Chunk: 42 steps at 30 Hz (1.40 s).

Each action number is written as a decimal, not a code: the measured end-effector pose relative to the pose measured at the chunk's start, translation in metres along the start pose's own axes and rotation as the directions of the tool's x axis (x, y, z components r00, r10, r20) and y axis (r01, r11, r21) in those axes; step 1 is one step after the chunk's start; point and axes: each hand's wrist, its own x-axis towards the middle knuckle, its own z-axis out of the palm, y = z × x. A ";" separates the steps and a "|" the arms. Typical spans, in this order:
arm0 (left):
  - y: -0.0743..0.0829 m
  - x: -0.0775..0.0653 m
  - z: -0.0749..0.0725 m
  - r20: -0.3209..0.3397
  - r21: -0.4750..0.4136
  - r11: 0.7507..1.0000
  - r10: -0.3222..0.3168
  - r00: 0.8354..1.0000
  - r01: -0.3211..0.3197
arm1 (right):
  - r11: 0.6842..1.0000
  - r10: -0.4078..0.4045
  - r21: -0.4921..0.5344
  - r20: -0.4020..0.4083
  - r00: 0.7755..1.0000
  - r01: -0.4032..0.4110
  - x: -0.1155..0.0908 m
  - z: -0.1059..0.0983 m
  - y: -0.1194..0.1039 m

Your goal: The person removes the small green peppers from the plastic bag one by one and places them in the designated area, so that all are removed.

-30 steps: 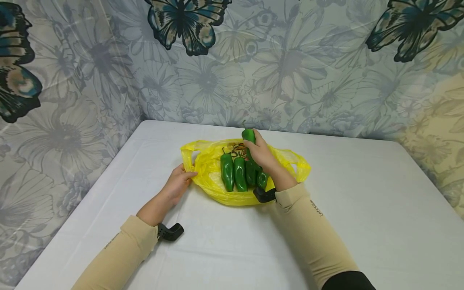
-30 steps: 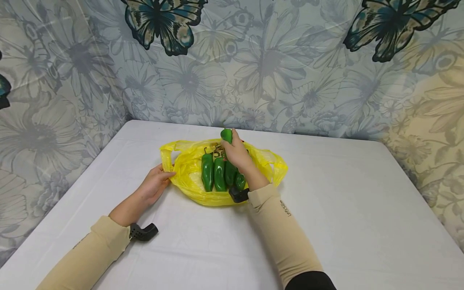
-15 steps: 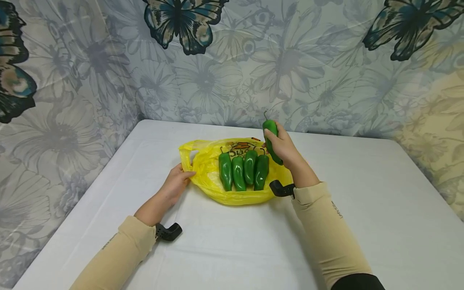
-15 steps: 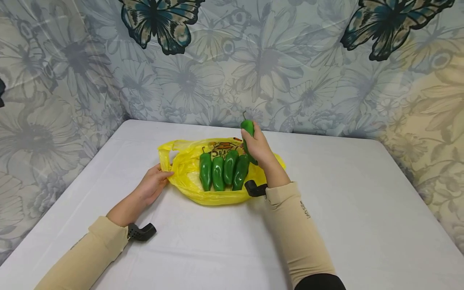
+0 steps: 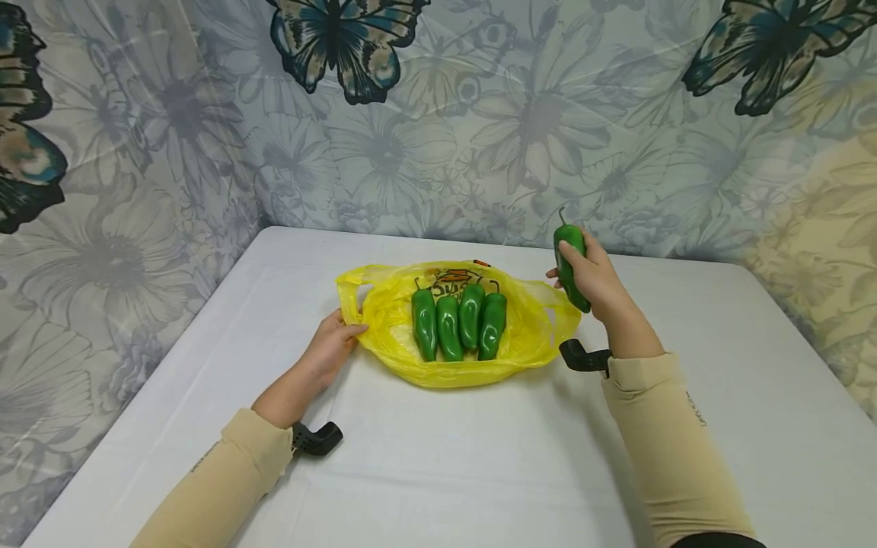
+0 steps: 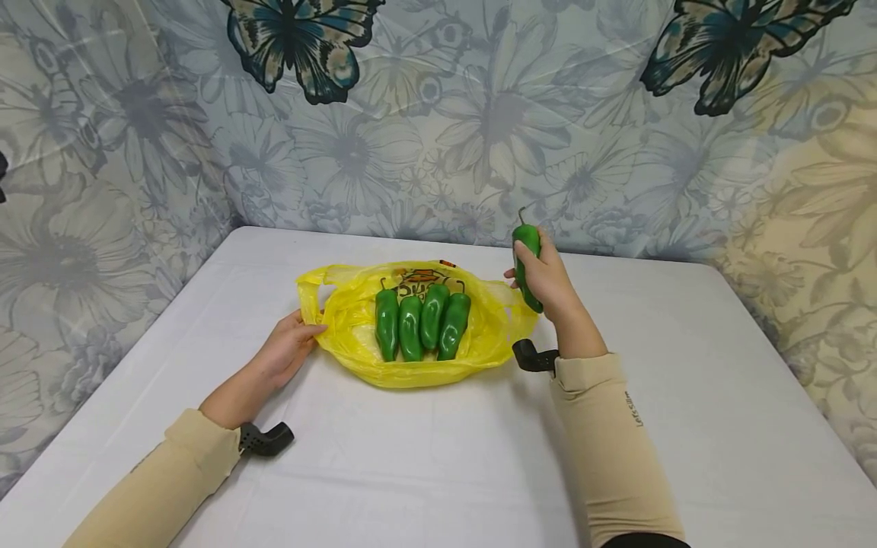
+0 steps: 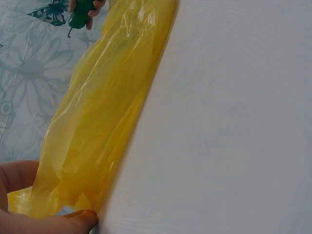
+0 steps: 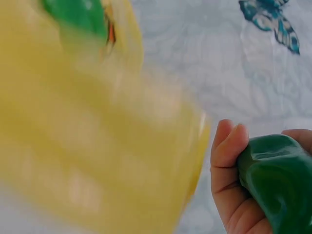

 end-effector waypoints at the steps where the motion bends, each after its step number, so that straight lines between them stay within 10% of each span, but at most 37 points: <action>1: 0.000 0.000 0.000 -0.001 0.002 1.000 -0.003 1.000 0.003 | 1.000 0.001 -0.002 -0.010 1.000 -0.001 0.000 -0.004 0.003; 18: 0.000 -0.003 -0.002 0.009 0.000 1.000 0.003 1.000 -0.003 | 0.995 0.100 0.009 -0.058 0.993 -0.100 -0.001 -0.037 0.053; 42: 0.000 0.000 0.001 0.005 -0.002 1.000 0.003 1.000 -0.003 | 0.980 0.196 -0.009 -0.068 0.978 -0.197 0.006 -0.032 0.090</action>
